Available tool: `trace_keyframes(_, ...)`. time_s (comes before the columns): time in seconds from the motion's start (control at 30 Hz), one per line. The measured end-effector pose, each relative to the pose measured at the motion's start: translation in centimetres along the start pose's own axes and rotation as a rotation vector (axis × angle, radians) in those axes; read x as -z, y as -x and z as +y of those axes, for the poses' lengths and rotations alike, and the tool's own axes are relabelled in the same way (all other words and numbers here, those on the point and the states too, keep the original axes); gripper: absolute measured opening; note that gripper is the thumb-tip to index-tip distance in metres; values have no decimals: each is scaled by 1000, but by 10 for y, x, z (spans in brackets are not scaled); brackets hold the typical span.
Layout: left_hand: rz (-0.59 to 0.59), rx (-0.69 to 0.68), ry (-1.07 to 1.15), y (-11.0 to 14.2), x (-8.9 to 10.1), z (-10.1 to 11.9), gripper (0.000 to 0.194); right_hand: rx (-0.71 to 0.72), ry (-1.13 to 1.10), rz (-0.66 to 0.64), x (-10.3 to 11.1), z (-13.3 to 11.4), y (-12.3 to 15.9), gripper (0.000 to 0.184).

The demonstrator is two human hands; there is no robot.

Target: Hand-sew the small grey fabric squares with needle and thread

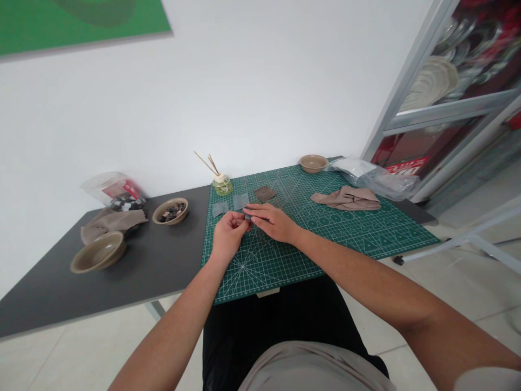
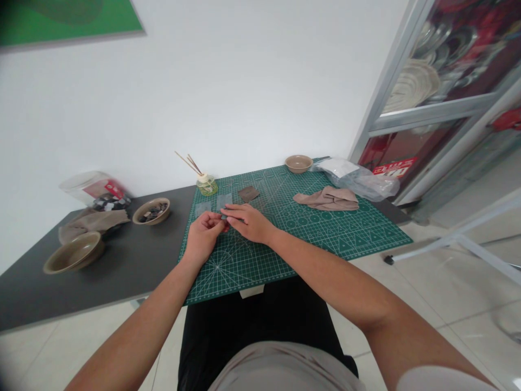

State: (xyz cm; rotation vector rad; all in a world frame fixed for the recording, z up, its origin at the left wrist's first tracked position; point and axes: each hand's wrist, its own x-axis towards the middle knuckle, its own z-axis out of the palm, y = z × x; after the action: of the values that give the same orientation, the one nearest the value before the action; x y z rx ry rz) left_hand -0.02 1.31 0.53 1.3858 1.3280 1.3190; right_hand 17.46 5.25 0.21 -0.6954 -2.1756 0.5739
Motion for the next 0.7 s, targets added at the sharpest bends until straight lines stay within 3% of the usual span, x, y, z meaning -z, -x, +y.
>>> trace_keyframes(0.2, -11, -15, -21, 1, 0, 1, 17, -37, -95, 49, 2, 1, 0, 34)
trace_keyframes(0.4, -18, -3, -7, 1, -1, 1, 20, -150, -203, 109, -1, 3, 0, 58)
trace_keyframes(0.57, -4, -11, -37, 1, -2, 0, 19, -283, -298, 109, -1, 7, -3, 35)
trace_keyframes(0.7, 4, -33, -135, 2, -2, 0, 15, -400, -557, 24, 0, 1, -6, 23)
